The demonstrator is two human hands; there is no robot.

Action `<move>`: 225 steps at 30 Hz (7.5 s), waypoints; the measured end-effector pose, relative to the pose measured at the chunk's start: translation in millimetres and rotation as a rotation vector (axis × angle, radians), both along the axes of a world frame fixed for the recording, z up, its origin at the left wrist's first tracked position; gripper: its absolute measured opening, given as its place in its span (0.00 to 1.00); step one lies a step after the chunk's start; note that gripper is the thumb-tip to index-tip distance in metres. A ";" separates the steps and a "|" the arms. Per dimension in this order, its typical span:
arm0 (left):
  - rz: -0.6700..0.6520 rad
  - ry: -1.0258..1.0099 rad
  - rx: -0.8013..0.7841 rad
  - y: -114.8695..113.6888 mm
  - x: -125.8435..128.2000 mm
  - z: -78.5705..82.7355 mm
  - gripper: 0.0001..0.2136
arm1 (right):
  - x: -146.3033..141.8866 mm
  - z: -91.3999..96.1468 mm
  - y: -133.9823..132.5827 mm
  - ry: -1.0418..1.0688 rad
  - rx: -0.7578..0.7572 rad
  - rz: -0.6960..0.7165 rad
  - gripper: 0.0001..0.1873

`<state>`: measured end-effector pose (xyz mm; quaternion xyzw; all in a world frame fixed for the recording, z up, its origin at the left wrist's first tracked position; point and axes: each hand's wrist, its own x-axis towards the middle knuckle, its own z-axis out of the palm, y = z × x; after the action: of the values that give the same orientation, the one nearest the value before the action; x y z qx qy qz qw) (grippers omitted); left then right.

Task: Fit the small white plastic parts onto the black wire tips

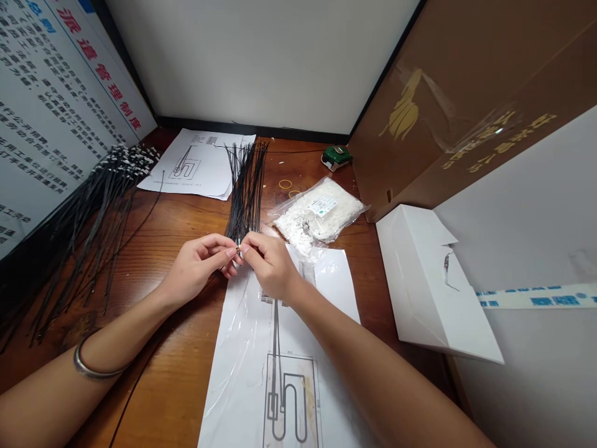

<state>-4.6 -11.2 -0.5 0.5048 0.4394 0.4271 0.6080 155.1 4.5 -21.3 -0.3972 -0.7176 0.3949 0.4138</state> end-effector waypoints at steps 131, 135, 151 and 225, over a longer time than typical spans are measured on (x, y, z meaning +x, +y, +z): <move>0.017 0.022 -0.027 0.8 -0.8 -1.8 0.08 | 3.0 -0.3 1.8 -0.062 0.087 0.094 0.14; 0.025 0.030 -0.035 -0.1 -0.3 -2.0 0.07 | 3.2 -0.9 1.9 -0.081 0.128 0.090 0.14; 0.019 0.014 -0.050 1.7 -0.2 -4.2 0.06 | -0.6 -1.0 -1.4 -0.148 0.146 0.026 0.14; -0.039 0.046 -0.066 -0.7 1.7 -5.3 0.04 | 15.0 11.7 12.3 -0.313 0.033 0.339 0.15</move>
<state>-2.9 -11.9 -5.8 0.5027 0.4573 0.3885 0.6224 170.1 16.8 -9.7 -0.3208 -0.8358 0.3806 0.2317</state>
